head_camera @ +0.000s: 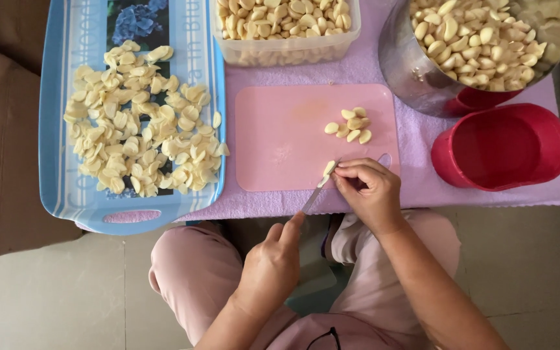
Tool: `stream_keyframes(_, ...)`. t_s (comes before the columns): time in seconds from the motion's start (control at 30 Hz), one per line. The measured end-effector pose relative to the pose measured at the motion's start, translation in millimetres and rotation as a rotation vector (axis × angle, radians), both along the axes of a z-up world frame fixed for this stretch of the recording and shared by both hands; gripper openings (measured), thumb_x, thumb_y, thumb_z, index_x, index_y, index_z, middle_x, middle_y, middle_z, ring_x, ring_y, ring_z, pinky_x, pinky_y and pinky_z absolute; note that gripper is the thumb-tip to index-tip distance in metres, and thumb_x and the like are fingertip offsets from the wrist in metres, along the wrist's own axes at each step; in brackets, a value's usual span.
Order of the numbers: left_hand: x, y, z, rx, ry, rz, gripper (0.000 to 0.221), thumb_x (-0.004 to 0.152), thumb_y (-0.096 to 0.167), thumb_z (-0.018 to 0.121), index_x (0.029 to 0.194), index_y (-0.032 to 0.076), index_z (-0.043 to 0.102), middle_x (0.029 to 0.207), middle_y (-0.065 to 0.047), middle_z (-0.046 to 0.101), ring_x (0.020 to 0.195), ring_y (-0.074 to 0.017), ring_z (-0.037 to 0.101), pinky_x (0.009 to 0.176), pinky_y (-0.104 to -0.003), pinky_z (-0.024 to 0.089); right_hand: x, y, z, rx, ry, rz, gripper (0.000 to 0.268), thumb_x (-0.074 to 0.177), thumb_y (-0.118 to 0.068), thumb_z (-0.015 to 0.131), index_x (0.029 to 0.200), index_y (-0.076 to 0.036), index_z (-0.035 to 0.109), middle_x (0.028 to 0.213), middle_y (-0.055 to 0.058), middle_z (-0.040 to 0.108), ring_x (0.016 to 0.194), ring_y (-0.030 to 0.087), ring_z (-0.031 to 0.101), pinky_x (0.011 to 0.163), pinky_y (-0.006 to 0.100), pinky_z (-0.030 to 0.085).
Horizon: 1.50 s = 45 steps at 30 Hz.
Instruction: Slicing peeled garlic cloves into thin pieces using a knife on a cutting board.
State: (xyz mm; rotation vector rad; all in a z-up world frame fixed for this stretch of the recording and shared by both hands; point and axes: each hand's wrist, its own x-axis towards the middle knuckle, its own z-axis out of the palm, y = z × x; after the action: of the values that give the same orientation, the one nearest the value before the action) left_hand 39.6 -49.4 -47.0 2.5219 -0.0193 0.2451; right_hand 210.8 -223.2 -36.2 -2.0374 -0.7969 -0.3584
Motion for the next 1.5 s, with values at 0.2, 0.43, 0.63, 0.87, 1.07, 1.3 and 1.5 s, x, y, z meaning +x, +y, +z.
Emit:
stream_keyframes(0.2, 17, -9, -12, -0.005, -0.019, 0.022, 0.065, 0.082, -0.011, 0.056, 0.144, 0.007, 0.056, 0.085, -0.006, 0.062, 0.044, -0.027, 0.054, 0.034, -0.037, 0.046, 0, 2, 3, 0.02, -0.01, 0.014, 0.006, 0.092, 0.005, 0.081, 0.092, 0.0, 0.077, 0.098, 0.015, 0.078, 0.091, 0.021, 0.077, 0.081, 0.03, 0.062)
stream_keyframes(0.43, 2, -3, -9, 0.005, 0.06, 0.01, 0.075, 0.074, -0.011, 0.051, 0.148, 0.005, 0.053, 0.086, -0.009, 0.057, 0.038, -0.0316, 0.048, 0.032, -0.041, 0.043, -1, 4, 7, 0.014, -0.014, 0.016, 0.007, 0.091, 0.004, 0.084, 0.093, 0.0, 0.078, 0.099, 0.015, 0.078, 0.092, 0.021, 0.077, 0.087, 0.031, 0.063)
stream_keyframes(0.63, 16, -11, -11, -0.009, 0.059, 0.02, 0.071, 0.078, -0.01, 0.053, 0.147, 0.005, 0.053, 0.086, -0.012, 0.061, 0.039, -0.033, 0.052, 0.032, -0.042, 0.044, -1, 3, 7, 0.011, -0.022, 0.024, 0.006, 0.092, 0.003, 0.083, 0.094, 0.0, 0.079, 0.099, 0.014, 0.078, 0.093, 0.021, 0.077, 0.089, 0.032, 0.062)
stream_keyframes(0.87, 17, -2, -8, -0.141, 0.099, 0.057, 0.045, 0.098, 0.007, 0.057, 0.143, 0.008, 0.055, 0.094, -0.016, 0.069, 0.062, -0.0392, 0.066, 0.049, -0.048, 0.052, -1, 2, 6, 0.011, -0.049, 0.024, 0.008, 0.091, 0.001, 0.085, 0.093, -0.001, 0.078, 0.1, 0.013, 0.079, 0.093, 0.02, 0.077, 0.087, 0.031, 0.063)
stream_keyframes(1.07, 6, -1, 7, -0.218, 0.068, 0.045, 0.04, 0.103, 0.008, 0.053, 0.143, 0.009, 0.055, 0.099, -0.015, 0.069, 0.066, -0.0386, 0.068, 0.051, -0.045, 0.055, 0, -1, -7, 0.005, -0.037, -0.001, 0.008, 0.089, 0.001, 0.085, 0.092, -0.001, 0.077, 0.099, 0.014, 0.078, 0.093, 0.022, 0.077, 0.086, 0.032, 0.062)
stream_keyframes(1.3, -6, -9, -7, 0.03, -0.031, 0.044, 0.062, 0.085, -0.004, 0.054, 0.146, 0.007, 0.055, 0.089, -0.005, 0.061, 0.043, -0.0305, 0.056, 0.034, -0.04, 0.049, 0, -3, -9, 0.008, -0.037, -0.014, 0.011, 0.087, 0.007, 0.084, 0.091, -0.001, 0.077, 0.097, 0.014, 0.077, 0.09, 0.022, 0.076, 0.084, 0.032, 0.062)
stream_keyframes(1.5, -9, -10, -14, 0.101, -0.045, 0.037, 0.07, 0.081, -0.008, 0.054, 0.15, 0.007, 0.052, 0.084, -0.006, 0.051, 0.039, -0.0259, 0.044, 0.031, -0.038, 0.042, 0, -3, -13, 0.011, -0.021, -0.028, 0.011, 0.087, 0.008, 0.083, 0.09, -0.002, 0.078, 0.096, 0.013, 0.077, 0.088, 0.021, 0.076, 0.08, 0.03, 0.062)
